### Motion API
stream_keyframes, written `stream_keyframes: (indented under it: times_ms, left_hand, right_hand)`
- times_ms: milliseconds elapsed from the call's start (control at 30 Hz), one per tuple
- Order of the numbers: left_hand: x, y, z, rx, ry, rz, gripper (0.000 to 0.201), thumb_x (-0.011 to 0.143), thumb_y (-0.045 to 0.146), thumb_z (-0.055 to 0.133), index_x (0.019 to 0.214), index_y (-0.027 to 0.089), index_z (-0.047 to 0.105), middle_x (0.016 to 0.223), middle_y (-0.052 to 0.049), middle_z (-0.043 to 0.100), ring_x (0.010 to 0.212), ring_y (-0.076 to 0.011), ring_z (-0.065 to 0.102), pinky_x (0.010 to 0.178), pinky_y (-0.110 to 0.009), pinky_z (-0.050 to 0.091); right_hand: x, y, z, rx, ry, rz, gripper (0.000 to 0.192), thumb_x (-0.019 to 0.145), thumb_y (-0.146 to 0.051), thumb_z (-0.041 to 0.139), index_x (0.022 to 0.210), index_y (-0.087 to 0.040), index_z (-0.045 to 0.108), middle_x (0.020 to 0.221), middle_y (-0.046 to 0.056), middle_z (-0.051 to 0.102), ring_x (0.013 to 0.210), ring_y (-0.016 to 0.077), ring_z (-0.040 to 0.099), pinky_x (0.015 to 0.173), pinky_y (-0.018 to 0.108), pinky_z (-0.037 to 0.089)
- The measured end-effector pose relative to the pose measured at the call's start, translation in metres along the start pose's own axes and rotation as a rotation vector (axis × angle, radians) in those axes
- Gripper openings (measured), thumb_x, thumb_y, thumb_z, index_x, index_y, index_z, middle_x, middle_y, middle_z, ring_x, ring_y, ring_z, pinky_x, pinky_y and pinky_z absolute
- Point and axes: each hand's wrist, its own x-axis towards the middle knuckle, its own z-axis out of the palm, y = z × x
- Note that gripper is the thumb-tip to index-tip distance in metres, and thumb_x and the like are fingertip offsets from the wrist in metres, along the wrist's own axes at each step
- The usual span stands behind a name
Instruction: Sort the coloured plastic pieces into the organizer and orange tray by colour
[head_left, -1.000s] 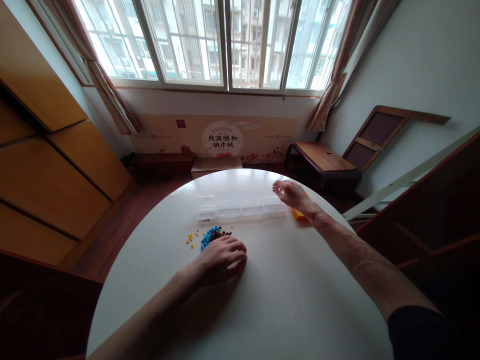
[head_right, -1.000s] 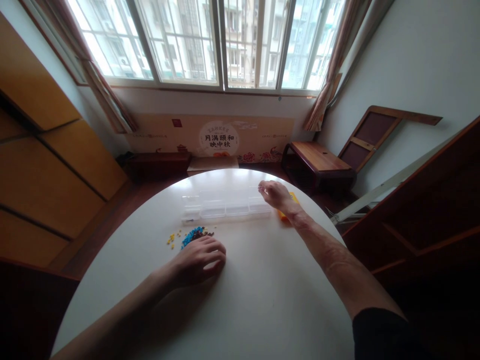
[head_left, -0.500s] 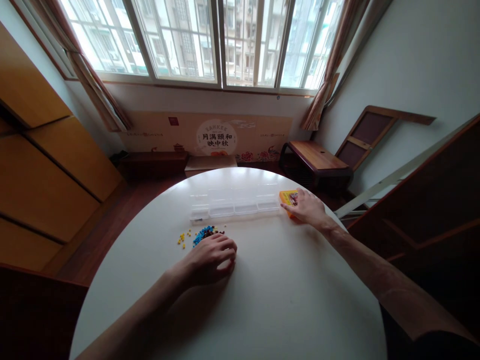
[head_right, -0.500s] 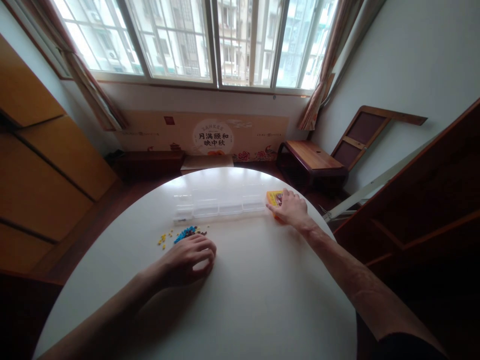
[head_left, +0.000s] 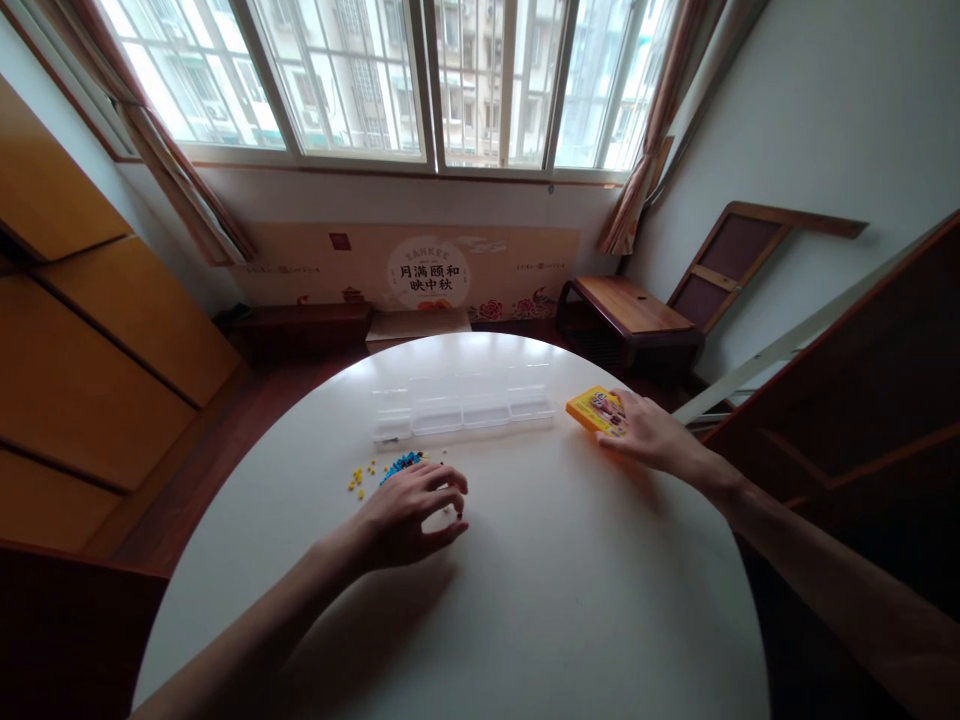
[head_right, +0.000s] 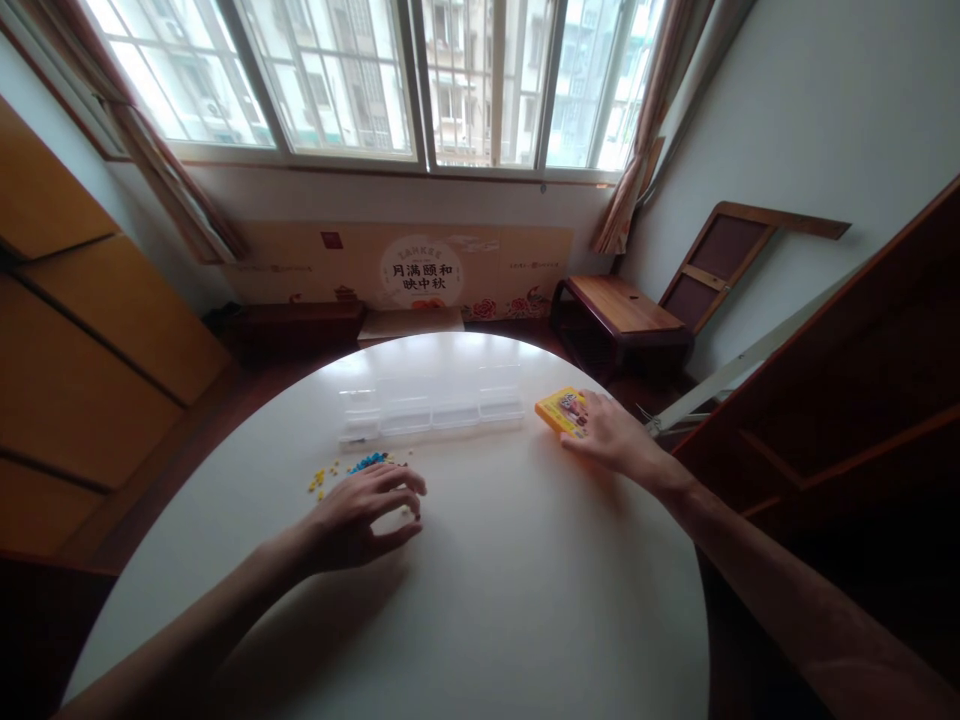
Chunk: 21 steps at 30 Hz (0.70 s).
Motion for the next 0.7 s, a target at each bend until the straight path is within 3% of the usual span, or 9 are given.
stream_keyframes:
  times_ms: [133, 233, 400, 500, 700]
  left_hand:
    - [0.005, 0.000, -0.002, -0.027, 0.048, -0.123, 0.038, 0.102, 0.044, 0.074, 0.133, 0.023, 0.066, 0.123, -0.012, 0.078, 0.110, -0.0275, 0.076, 0.091, -0.040, 0.063]
    - [0.004, 0.000, -0.004, -0.147, 0.045, -0.254, 0.057, 0.100, 0.048, 0.078, 0.148, 0.027, 0.058, 0.136, -0.013, 0.074, 0.116, -0.0283, 0.075, 0.087, -0.038, 0.067]
    - [-0.006, 0.002, -0.009, -0.397, 0.019, -0.314, 0.099, 0.092, 0.049, 0.088, 0.173, 0.029, 0.034, 0.160, -0.020, 0.060, 0.142, -0.0347, 0.065, 0.114, -0.052, 0.060]
    - [-0.013, 0.004, -0.013, -0.507, 0.058, -0.351, 0.101, 0.092, 0.047, 0.089, 0.174, 0.027, 0.033, 0.166, -0.020, 0.054, 0.152, -0.0388, 0.056, 0.124, -0.056, 0.052]
    - [-0.030, -0.006, -0.016, -0.780, 0.281, -0.493, 0.089, 0.094, 0.048, 0.087, 0.167, 0.027, 0.040, 0.161, -0.021, 0.059, 0.147, -0.0380, 0.062, 0.119, -0.053, 0.057]
  right_hand:
    - [-0.014, -0.027, -0.020, 0.117, -0.105, -0.158, 0.055, 0.084, -0.045, 0.081, 0.129, -0.017, 0.068, 0.126, 0.016, 0.075, 0.111, 0.0338, 0.072, 0.097, 0.039, 0.056]
    - [-0.019, -0.062, -0.021, 0.233, -0.157, -0.316, 0.051, 0.086, -0.042, 0.082, 0.131, -0.020, 0.069, 0.127, 0.015, 0.075, 0.110, 0.0332, 0.072, 0.097, 0.040, 0.058]
    - [-0.014, -0.129, -0.005, 0.395, -0.168, -0.616, 0.059, 0.087, -0.038, 0.084, 0.141, -0.021, 0.066, 0.145, 0.017, 0.067, 0.125, 0.0339, 0.068, 0.106, 0.042, 0.058]
    - [-0.005, -0.163, 0.003, 0.420, -0.193, -0.689, 0.066, 0.087, -0.039, 0.085, 0.147, -0.020, 0.063, 0.148, 0.018, 0.065, 0.124, 0.0332, 0.069, 0.106, 0.042, 0.059]
    - [0.013, -0.205, 0.016, 0.507, -0.192, -0.771, 0.069, 0.091, -0.037, 0.083, 0.154, -0.019, 0.060, 0.153, 0.019, 0.062, 0.129, 0.0329, 0.069, 0.109, 0.042, 0.060]
